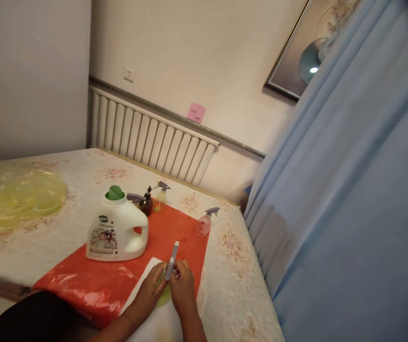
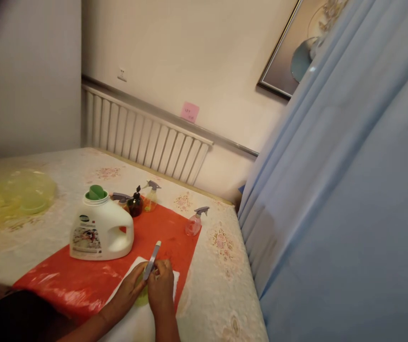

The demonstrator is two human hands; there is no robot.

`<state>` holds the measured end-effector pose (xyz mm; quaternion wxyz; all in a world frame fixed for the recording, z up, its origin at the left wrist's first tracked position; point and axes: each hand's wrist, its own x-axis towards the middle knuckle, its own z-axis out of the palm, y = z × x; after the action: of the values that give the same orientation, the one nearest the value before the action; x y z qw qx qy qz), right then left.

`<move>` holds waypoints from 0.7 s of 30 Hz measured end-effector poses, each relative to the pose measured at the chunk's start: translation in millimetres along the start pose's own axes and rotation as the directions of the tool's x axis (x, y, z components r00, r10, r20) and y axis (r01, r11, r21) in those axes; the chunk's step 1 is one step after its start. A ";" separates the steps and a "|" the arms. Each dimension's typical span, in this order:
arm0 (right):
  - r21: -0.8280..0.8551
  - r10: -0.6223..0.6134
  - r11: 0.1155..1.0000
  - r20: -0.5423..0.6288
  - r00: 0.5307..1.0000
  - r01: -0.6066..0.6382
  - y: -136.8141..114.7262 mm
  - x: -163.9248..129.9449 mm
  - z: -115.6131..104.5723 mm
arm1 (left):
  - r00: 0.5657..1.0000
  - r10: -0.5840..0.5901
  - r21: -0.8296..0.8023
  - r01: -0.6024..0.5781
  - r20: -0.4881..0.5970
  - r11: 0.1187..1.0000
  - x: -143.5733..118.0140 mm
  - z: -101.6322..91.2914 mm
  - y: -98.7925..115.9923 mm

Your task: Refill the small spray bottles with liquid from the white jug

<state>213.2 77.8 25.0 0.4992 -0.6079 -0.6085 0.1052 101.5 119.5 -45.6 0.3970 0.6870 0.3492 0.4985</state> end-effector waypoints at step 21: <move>-0.099 0.193 0.968 -0.293 0.936 -0.231 1.5 -19.4 35.2 | 1.000 0.023 -0.080 -0.024 -0.009 0.997 -0.1 3.4 -12.0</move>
<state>183.7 78.7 -2.3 0.5248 -0.7105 -0.4678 0.0306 103.7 124.1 -57.0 0.4167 0.6726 0.3224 0.5197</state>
